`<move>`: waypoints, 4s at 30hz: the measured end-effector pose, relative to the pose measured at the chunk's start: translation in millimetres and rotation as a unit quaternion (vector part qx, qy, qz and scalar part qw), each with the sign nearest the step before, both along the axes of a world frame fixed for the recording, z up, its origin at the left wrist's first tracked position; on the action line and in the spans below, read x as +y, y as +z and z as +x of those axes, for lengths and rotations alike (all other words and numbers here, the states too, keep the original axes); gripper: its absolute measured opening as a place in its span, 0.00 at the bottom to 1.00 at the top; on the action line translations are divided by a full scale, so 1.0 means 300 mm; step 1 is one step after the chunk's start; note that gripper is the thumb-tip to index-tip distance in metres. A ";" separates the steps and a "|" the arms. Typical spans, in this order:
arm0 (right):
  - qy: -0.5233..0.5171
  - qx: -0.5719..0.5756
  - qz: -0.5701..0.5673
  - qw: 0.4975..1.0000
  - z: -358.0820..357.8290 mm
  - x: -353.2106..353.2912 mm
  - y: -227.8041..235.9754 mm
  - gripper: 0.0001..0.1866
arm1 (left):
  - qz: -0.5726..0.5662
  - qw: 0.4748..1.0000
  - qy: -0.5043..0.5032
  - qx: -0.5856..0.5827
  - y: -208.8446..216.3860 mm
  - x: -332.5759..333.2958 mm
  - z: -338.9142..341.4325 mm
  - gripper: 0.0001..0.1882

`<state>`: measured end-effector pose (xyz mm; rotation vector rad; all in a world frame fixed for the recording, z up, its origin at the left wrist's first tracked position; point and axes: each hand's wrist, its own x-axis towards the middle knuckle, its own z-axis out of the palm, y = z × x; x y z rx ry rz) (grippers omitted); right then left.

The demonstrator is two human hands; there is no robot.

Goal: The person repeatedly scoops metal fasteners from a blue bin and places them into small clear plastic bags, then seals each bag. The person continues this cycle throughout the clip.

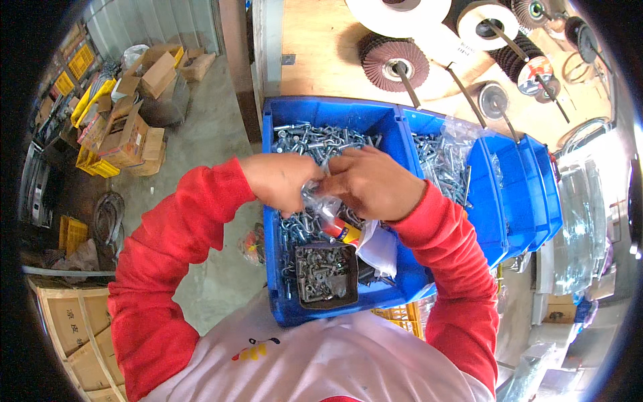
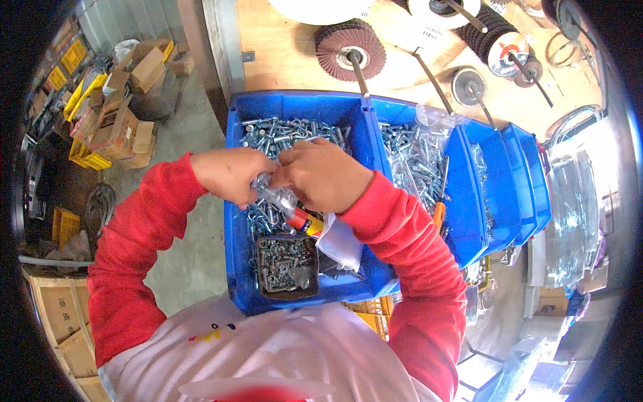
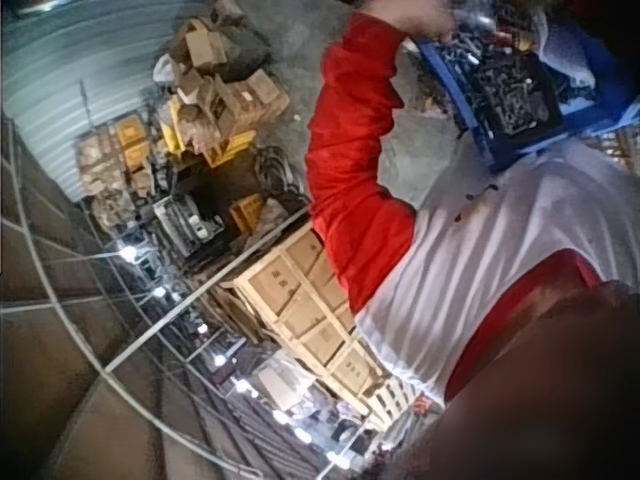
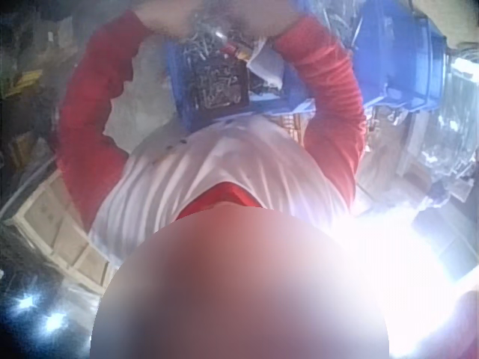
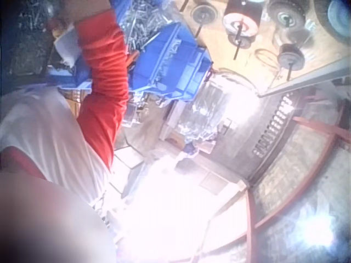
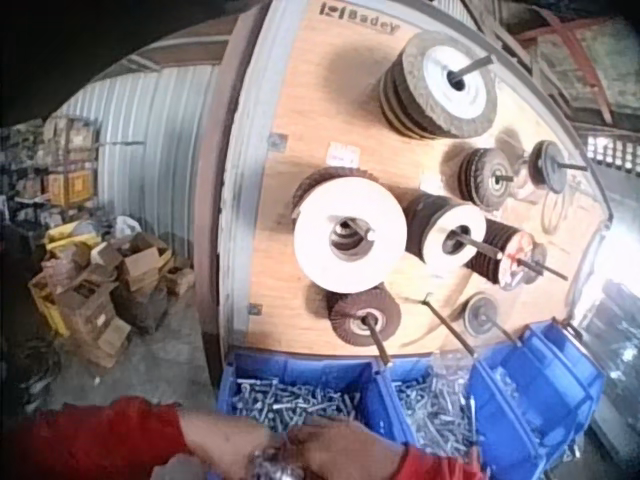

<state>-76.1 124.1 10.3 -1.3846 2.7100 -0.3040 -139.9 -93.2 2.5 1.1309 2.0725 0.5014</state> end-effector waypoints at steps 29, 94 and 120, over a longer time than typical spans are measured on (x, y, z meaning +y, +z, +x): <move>-0.434 -0.110 0.003 0.894 -0.296 0.212 -0.285 0.15 | 0.228 0.954 0.192 -0.038 -0.050 -0.003 0.044 0.24; -0.531 0.028 -0.348 0.772 0.141 0.754 -0.234 0.11 | 0.201 0.965 0.162 -0.042 0.021 0.286 0.127 0.30; -0.479 0.045 -0.251 0.840 -0.287 0.710 -0.414 0.16 | 0.235 0.947 0.201 0.091 -0.108 0.285 0.114 0.12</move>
